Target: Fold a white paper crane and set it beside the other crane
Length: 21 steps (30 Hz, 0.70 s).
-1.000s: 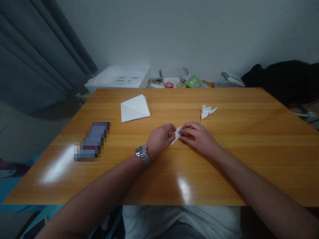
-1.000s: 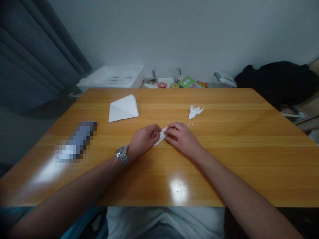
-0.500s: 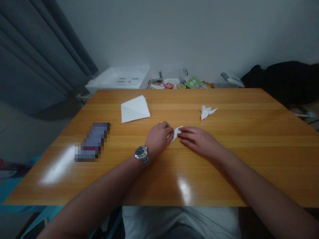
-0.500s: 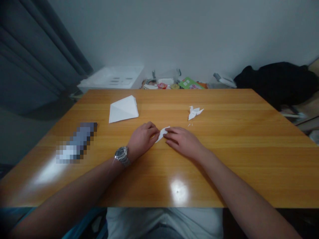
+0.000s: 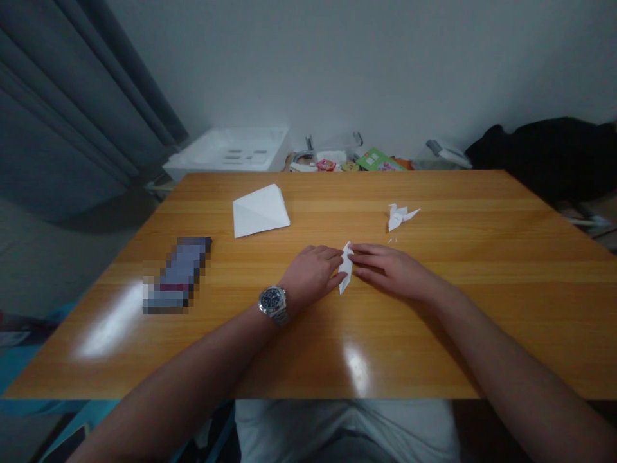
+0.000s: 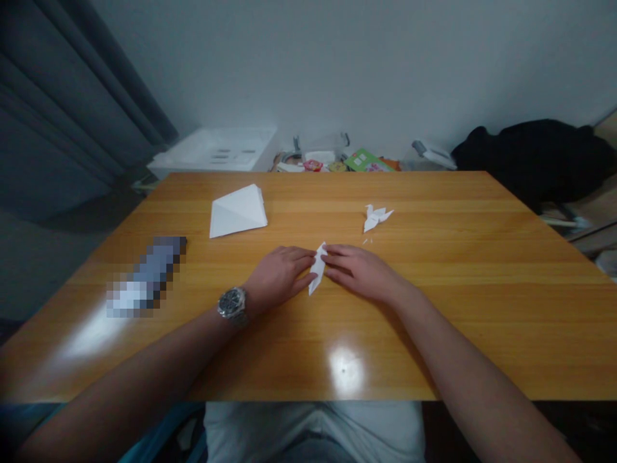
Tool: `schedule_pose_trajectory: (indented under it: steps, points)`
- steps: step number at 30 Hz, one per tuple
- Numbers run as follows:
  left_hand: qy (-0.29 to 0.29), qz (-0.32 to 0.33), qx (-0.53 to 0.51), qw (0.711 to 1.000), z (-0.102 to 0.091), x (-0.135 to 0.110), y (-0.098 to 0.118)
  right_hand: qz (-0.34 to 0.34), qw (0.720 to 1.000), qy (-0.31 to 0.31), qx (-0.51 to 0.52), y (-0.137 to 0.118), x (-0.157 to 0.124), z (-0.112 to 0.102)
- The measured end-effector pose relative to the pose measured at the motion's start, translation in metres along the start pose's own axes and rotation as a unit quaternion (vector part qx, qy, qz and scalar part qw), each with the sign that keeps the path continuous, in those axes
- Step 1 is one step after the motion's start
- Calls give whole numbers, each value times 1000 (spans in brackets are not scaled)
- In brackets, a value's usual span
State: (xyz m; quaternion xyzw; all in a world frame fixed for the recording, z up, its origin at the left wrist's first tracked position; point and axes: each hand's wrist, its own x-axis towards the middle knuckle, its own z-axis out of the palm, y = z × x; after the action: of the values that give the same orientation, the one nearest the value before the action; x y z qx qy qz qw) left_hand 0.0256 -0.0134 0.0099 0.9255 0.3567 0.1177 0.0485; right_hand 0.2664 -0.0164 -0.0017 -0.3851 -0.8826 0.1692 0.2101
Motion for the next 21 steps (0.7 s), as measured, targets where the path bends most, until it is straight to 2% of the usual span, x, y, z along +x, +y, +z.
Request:
schedule_pose_trajectory:
  steps: [4,10,21]
  points:
    - [0,2,-3,1000,-1,1,2,-3,1000,1,-1,2,0,0]
    - [-31,45,5,998,-7,-3,-2,20,999,2,-25,3,-1,0]
    - [-18,41,-24,999,-3,-6,-6,15,1000,23,-11,8,-2,2]
